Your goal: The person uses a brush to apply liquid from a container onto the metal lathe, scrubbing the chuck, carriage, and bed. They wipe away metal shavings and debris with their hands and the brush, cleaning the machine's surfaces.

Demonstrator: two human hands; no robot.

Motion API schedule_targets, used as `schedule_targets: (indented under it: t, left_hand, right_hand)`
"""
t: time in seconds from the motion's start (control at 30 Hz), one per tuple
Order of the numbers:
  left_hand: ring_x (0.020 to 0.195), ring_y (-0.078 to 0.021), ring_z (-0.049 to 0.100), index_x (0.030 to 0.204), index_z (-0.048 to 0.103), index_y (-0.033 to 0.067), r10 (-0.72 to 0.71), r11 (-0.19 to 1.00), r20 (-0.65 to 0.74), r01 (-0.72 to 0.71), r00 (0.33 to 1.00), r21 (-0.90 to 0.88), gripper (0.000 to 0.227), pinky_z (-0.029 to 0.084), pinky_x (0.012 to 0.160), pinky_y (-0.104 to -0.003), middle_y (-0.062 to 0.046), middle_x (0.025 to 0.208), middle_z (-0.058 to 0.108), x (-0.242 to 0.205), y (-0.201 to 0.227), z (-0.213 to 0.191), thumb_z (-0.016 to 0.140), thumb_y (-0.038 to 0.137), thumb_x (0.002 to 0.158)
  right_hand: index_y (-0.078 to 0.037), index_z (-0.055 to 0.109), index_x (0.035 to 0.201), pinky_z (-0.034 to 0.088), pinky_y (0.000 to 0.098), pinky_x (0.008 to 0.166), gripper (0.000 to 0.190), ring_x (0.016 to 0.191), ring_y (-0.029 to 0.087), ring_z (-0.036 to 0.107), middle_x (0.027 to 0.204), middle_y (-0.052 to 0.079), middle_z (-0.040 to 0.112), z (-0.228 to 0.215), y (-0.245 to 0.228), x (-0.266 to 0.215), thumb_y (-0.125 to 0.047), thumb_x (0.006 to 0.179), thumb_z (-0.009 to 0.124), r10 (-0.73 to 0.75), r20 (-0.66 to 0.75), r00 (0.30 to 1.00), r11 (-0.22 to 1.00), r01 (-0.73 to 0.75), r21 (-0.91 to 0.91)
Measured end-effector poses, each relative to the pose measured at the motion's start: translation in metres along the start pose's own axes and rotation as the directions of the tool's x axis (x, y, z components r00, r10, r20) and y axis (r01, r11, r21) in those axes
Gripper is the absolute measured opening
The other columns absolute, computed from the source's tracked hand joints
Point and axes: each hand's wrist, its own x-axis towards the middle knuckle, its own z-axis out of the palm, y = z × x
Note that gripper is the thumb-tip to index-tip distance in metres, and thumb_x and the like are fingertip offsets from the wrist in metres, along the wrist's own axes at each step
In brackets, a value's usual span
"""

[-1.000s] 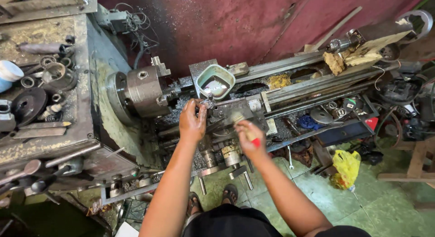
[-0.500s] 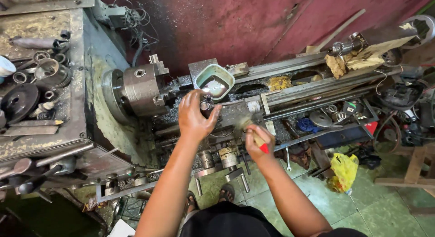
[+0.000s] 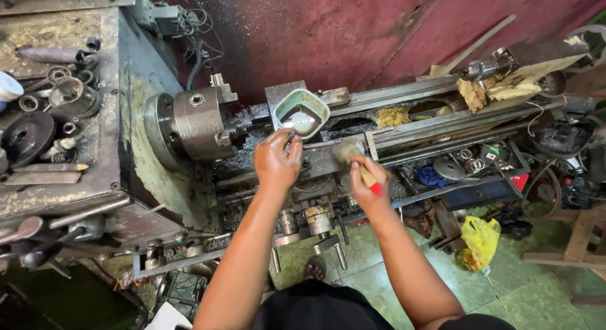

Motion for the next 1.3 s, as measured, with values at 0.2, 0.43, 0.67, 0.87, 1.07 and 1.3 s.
schedule_targets:
  t: [0.2,0.43,0.67,0.87,1.07,1.3]
  left_hand:
    - [0.078,-0.0388,0.073,0.068,0.066,0.008,0.002,1.0,-0.015,-0.001,1.0,0.023,0.025,0.057,0.067,-0.048,-0.012,0.092,0.078,0.003,0.008,-0.002,0.066,0.022,0.089]
    - [0.074,-0.0371,0.072,0.066,0.064,0.0098,0.004,0.997,-0.031,-0.002,1.0,0.073,0.025,0.055,0.065,-0.046,-0.009,0.091,0.078,0.002,-0.004,0.002,0.067,0.023,0.088]
    - [0.071,-0.0356,0.072,0.063,0.061,0.0119,0.028,0.998,-0.041,-0.026,0.999,0.057,0.028,0.055,0.065,-0.043,-0.008,0.088,0.078,0.003,-0.006,0.006,0.066,0.023,0.088]
    - [0.07,-0.0373,0.071,0.063,0.062,0.0111,0.011,0.999,-0.034,-0.009,0.999,0.049,0.028,0.054,0.064,-0.045,-0.009,0.089,0.078,0.002,-0.003,0.002,0.065,0.023,0.088]
    - [0.072,-0.0372,0.072,0.064,0.063,0.0105,0.004,0.998,-0.027,-0.003,1.0,0.058,0.027,0.054,0.065,-0.046,-0.01,0.091,0.078,0.003,-0.001,0.002,0.065,0.023,0.088]
    - [0.068,-0.0374,0.07,0.065,0.063,0.0104,0.008,0.998,-0.038,-0.005,0.999,0.068,0.026,0.054,0.063,-0.045,-0.011,0.089,0.078,-0.003,-0.015,0.013,0.066,0.023,0.087]
  right_hand:
    - [-0.012,0.082,0.106,0.055,0.0488,0.097,0.021,0.11,0.04,0.07,0.104,0.017,0.079,0.022,-0.032,0.024,-0.018,0.09,0.069,0.169,0.39,0.905,0.978,-0.203,0.045]
    - [-0.022,0.082,0.107,0.056,0.0405,0.082,0.025,0.091,0.029,0.074,0.096,0.011,0.077,-0.013,0.003,0.082,-0.019,0.087,0.067,0.36,0.222,0.906,0.923,-0.312,-0.225]
    - [-0.01,0.08,0.108,0.058,0.0423,0.081,0.035,0.081,0.026,0.071,0.088,0.018,0.078,-0.011,-0.014,0.06,-0.013,0.074,0.07,0.343,0.517,0.784,0.928,-0.368,-0.056]
    - [-0.018,0.081,0.106,0.057,0.0325,0.069,0.029,0.072,0.02,0.072,0.083,0.009,0.076,-0.044,0.012,0.078,-0.012,0.08,0.071,0.368,0.309,0.877,0.925,-0.311,-0.219]
    - [-0.007,0.079,0.107,0.063,0.0396,0.069,0.032,0.071,0.027,0.073,0.085,0.017,0.078,-0.008,-0.04,0.06,-0.006,0.078,0.068,0.307,0.537,0.786,0.936,-0.352,-0.02]
    - [-0.01,0.08,0.1,0.056,0.0341,0.06,0.023,0.069,0.024,0.073,0.08,0.014,0.076,-0.049,-0.001,0.057,-0.007,0.079,0.07,0.172,0.165,0.971,0.979,-0.149,-0.142]
